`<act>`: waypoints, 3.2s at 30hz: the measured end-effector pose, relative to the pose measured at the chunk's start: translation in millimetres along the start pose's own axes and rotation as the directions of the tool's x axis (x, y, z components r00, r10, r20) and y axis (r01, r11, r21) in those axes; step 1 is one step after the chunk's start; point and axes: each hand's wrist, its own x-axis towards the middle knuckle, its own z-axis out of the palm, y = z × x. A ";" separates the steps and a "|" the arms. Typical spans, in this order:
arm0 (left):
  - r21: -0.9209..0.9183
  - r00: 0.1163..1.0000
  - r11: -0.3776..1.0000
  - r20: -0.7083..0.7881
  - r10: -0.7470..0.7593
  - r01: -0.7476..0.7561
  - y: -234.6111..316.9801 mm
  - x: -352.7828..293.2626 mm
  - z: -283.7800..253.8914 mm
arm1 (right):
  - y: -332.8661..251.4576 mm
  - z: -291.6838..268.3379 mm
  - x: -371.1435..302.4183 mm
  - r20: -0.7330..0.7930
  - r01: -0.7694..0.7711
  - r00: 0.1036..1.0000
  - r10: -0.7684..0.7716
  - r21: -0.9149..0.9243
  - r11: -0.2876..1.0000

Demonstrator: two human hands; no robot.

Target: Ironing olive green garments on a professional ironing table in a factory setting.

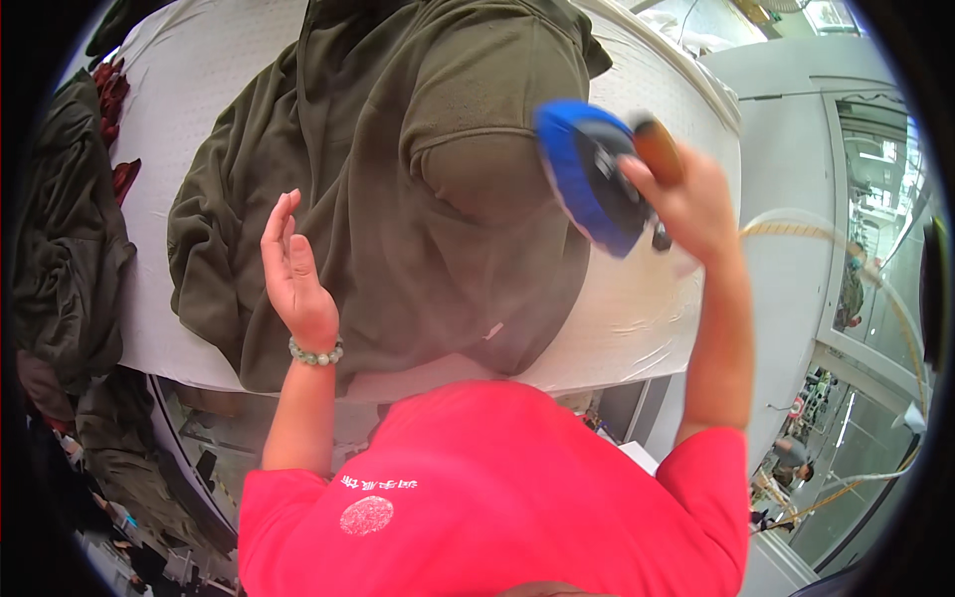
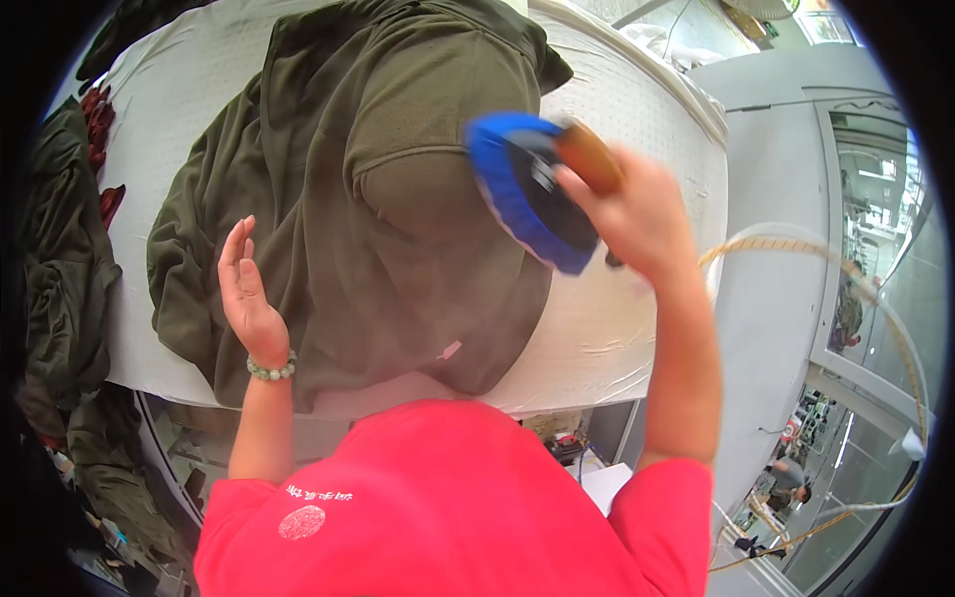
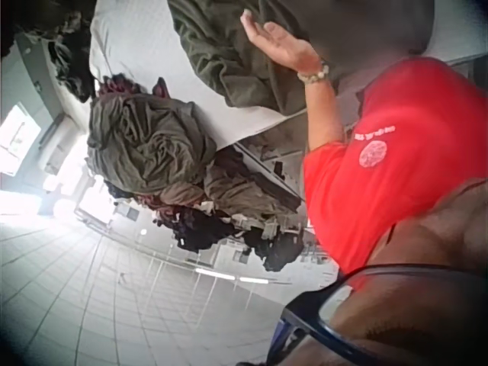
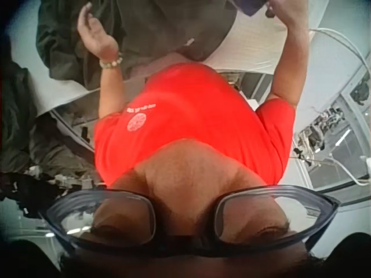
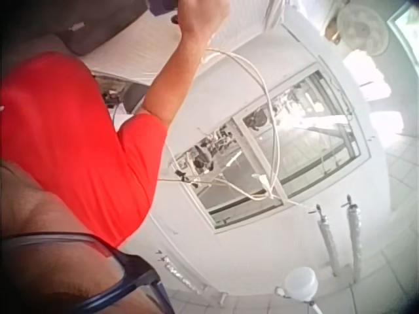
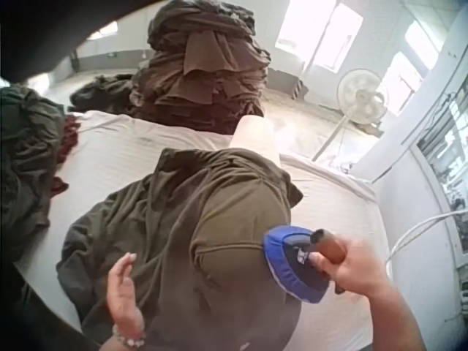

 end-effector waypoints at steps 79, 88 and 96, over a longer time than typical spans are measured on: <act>0.321 0.740 0.941 0.658 -0.141 -0.106 345.0 -75.3 -27.2 | 79.1 96.9 -107.6 -0.400 0.622 0.692 -0.601 -0.091 0.777; 0.476 0.875 0.837 0.484 0.008 -0.271 314.5 -39.2 -36.0 | 112.5 29.4 -66.8 -0.649 0.411 0.736 -0.192 0.203 0.889; 0.669 0.721 0.330 0.463 0.515 -0.666 129.0 106.4 69.4 | 92.1 7.8 67.4 -0.716 0.174 0.663 -0.218 -0.136 0.975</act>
